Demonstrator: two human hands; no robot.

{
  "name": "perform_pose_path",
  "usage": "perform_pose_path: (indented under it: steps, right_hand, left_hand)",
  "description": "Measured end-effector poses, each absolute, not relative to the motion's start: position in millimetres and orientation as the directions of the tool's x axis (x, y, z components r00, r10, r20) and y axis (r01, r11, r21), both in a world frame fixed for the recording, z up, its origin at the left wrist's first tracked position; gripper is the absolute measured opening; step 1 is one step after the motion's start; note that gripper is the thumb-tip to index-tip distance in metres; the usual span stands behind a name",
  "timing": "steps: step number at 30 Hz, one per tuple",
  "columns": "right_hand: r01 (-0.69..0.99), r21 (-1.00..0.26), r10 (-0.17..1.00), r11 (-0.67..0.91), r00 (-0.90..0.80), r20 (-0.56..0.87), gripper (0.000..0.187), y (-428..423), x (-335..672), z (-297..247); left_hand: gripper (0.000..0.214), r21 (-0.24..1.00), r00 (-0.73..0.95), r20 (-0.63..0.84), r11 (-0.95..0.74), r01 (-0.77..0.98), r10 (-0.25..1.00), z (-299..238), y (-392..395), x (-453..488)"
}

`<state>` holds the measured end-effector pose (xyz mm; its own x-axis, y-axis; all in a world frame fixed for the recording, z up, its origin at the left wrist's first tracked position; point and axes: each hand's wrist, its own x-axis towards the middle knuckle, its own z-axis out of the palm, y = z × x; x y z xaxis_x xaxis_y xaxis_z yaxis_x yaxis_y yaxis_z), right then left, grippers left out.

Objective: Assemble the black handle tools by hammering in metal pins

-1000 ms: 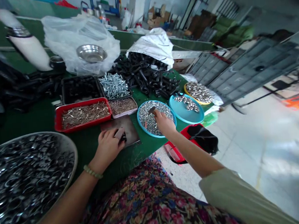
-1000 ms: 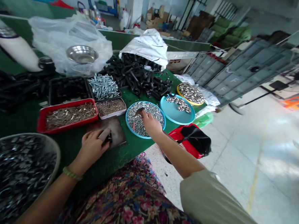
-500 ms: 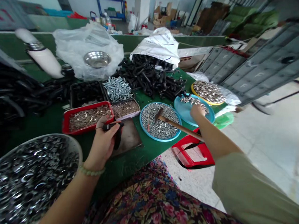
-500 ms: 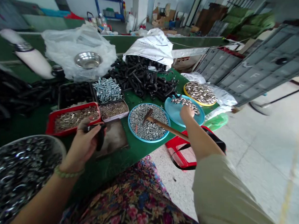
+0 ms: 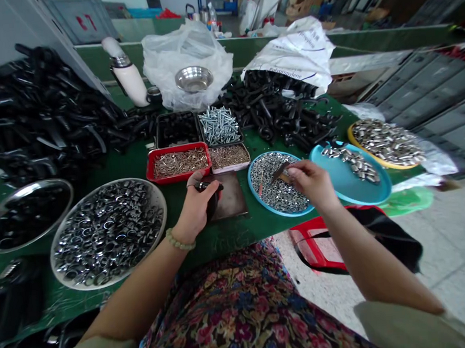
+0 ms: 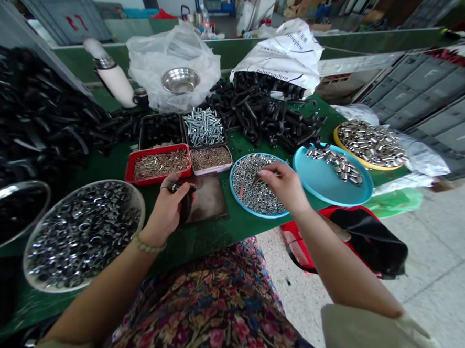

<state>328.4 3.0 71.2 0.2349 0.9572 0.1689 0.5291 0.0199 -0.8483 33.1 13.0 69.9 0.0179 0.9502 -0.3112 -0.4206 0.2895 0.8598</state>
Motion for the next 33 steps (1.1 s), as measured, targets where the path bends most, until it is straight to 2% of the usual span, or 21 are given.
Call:
perform_pose_path:
  steps: [2,5,8,11,15,19,25,27,29,31,33]
  right_hand:
    - [0.311,-0.95,0.997,0.03,0.057,0.05,0.036,-2.9,274.9,81.8]
    - [0.128,-0.991,0.994,0.039,-0.102,0.026,0.027,-4.1,222.4,90.0]
    - [0.033,-0.999,0.992,0.022,-0.128,0.017,0.023,3.2,196.5,89.6]
    - [0.007,-1.0,0.991,0.026,-0.132,0.025,0.019,12.2,179.8,86.5]
    - [0.024,-0.998,0.985,0.065,-0.163,0.061,0.017,17.5,163.3,84.6]
    - [0.069,-0.995,0.981,0.078,-0.181,0.064,0.016,18.5,157.6,81.1]
    - [0.118,-0.97,0.953,0.213,-0.242,0.18,0.012,21.5,172.2,77.6]
    - [0.245,-0.912,0.905,0.328,-0.357,0.229,0.008,19.4,178.4,86.8]
    - [0.365,-0.785,0.798,0.5,-0.546,0.254,0.006,18.5,181.8,100.5]
    - [0.385,-0.657,0.66,0.649,-0.714,0.234,0.011,25.4,184.9,113.2]
    - [0.39,-0.569,0.592,0.724,-0.774,0.223,0.019,45.8,194.0,119.1]
  left_hand:
    - [0.045,0.853,0.036,-0.319,0.303,-0.425,0.947,69.6,10.8,30.8]
    - [0.048,0.869,0.073,-0.274,0.279,-0.408,0.959,66.8,6.4,26.1]
    - [0.061,0.936,0.078,-0.151,0.168,-0.31,0.985,60.6,1.9,20.0]
    - [0.068,0.987,0.066,-0.013,0.024,-0.16,0.998,54.2,-0.8,13.9]
    - [0.072,0.994,0.044,0.111,-0.111,-0.016,0.993,53.1,-0.8,8.3]
    - [0.074,0.99,0.046,0.12,-0.123,0.069,0.992,57.4,1.1,5.6]
    - [0.075,0.993,0.09,0.113,-0.116,0.028,0.989,56.2,3.9,0.3]
    - [0.068,0.992,0.138,0.086,-0.098,0.084,0.987,58.3,8.6,-2.3]
    - [0.055,0.974,0.268,0.006,-0.067,0.217,0.963,63.9,16.1,-3.9]
    - [0.04,0.941,0.434,-0.104,-0.053,0.335,0.895,71.1,24.3,-3.5]
    - [0.032,0.933,0.536,-0.172,-0.038,0.357,0.827,77.4,30.1,-1.8]
